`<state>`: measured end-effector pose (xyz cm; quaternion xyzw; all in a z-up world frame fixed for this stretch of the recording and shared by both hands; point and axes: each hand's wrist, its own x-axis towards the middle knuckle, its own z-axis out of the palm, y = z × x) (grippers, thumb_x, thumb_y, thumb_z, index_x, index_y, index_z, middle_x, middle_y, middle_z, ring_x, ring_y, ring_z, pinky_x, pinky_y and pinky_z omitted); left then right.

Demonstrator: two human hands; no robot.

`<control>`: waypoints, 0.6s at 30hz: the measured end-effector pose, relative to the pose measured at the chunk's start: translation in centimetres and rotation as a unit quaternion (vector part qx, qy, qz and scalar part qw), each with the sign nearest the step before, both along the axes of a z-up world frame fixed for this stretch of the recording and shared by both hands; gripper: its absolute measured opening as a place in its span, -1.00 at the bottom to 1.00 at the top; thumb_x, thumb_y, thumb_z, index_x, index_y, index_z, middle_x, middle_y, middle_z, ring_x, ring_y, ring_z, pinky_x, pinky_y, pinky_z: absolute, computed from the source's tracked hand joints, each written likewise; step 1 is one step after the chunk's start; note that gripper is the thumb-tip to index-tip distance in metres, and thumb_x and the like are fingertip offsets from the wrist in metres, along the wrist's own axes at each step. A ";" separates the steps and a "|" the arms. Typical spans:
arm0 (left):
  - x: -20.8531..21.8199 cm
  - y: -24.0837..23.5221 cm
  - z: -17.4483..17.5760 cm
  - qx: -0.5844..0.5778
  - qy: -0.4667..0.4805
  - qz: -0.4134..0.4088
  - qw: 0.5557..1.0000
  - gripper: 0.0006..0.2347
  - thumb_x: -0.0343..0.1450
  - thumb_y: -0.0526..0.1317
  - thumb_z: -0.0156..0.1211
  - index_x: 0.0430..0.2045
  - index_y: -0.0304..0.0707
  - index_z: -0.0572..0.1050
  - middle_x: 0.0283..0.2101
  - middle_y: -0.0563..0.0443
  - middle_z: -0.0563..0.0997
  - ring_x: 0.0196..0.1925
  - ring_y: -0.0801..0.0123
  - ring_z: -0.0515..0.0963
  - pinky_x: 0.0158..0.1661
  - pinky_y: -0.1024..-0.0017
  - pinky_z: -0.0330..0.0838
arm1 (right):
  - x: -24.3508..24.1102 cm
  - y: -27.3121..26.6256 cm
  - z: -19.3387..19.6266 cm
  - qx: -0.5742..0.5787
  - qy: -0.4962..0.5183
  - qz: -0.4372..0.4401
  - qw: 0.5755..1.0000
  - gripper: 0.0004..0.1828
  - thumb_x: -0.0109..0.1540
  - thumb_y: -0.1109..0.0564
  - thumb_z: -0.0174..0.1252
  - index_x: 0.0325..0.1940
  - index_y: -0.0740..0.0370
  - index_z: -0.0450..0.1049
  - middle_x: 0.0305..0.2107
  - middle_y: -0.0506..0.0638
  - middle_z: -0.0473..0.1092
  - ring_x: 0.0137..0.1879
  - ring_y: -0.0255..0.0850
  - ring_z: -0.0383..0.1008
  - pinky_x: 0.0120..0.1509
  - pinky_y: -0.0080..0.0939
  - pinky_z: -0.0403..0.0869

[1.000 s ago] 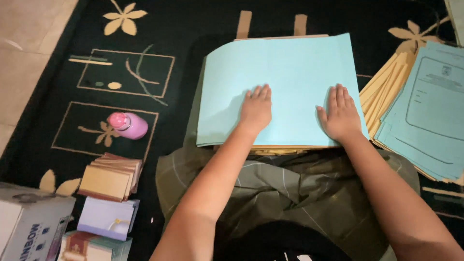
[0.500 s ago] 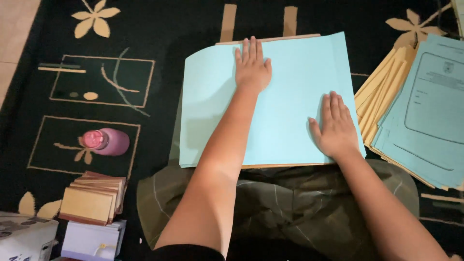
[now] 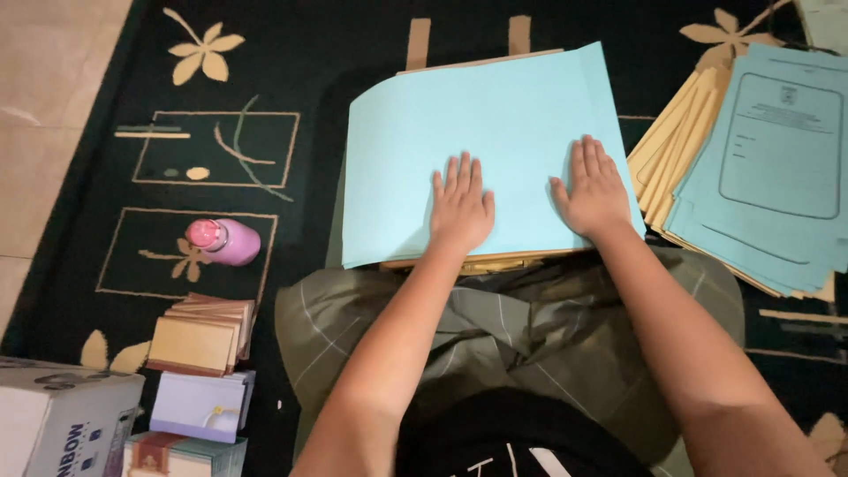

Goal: The person is sitting on the floor, flipping through and smoothing out a stack of light blue paper folders.

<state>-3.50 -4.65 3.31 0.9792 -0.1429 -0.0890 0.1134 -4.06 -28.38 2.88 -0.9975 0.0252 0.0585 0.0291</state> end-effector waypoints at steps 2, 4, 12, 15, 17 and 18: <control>-2.9 0.4 1.4 -0.012 0.019 -0.003 1.000 -0.44 0.58 -0.03 -0.46 0.51 -0.25 -0.11 0.60 -0.14 -0.21 0.63 0.05 -0.29 0.50 -0.04 -0.47 | -0.3 -0.4 -1.0 0.002 0.001 -0.003 1.000 -0.06 0.38 -0.43 -0.54 0.67 0.23 -0.22 0.60 0.16 -0.29 0.70 -0.01 -0.39 0.72 -0.04 -0.28; -4.2 0.9 1.6 -0.024 0.037 -0.005 0.999 -0.45 0.58 -0.04 -0.51 0.52 -0.22 -0.13 0.61 -0.11 -0.25 0.64 0.08 -0.31 0.50 -0.02 -0.51 | -0.7 -0.2 -1.6 0.003 0.001 -0.004 1.000 -0.04 0.37 -0.44 -0.56 0.67 0.23 -0.24 0.60 0.15 -0.31 0.70 -0.02 -0.42 0.72 -0.03 -0.29; 3.8 0.1 -1.6 -0.009 0.045 0.024 0.999 -0.37 0.56 0.11 -0.49 0.51 -0.25 -0.21 0.60 -0.18 -0.35 0.62 0.01 -0.41 0.48 -0.08 -0.61 | -1.1 0.3 -0.6 -0.064 -0.008 0.009 0.998 -0.04 0.36 -0.45 -0.47 0.66 0.23 -0.15 0.59 0.17 -0.19 0.69 0.01 -0.25 0.69 -0.04 -0.11; 9.6 -0.5 -1.1 0.018 0.040 0.073 0.996 -0.34 0.55 0.15 -0.50 0.52 -0.25 -0.22 0.60 -0.16 -0.34 0.63 0.06 -0.42 0.49 -0.05 -0.61 | -1.7 0.8 0.2 -0.070 0.004 0.006 0.998 -0.03 0.35 -0.47 -0.48 0.65 0.21 -0.15 0.59 0.16 -0.18 0.69 0.00 -0.24 0.69 -0.07 -0.09; 13.0 -0.8 -1.3 0.024 0.030 0.080 0.996 -0.33 0.54 0.16 -0.52 0.51 -0.27 -0.23 0.60 -0.17 -0.33 0.63 0.07 -0.42 0.49 -0.04 -0.61 | -1.8 0.9 0.8 -0.063 0.004 0.002 0.998 -0.04 0.35 -0.47 -0.47 0.64 0.22 -0.15 0.58 0.16 -0.18 0.69 0.00 -0.25 0.69 -0.06 -0.09; 14.4 -0.9 -1.6 0.033 0.027 0.094 0.995 -0.32 0.53 0.17 -0.54 0.51 -0.30 -0.23 0.60 -0.17 -0.32 0.63 0.08 -0.41 0.49 -0.04 -0.62 | -2.0 1.1 0.9 -0.053 0.011 0.004 0.999 -0.04 0.34 -0.46 -0.46 0.64 0.22 -0.14 0.58 0.16 -0.19 0.69 0.00 -0.25 0.69 -0.06 -0.10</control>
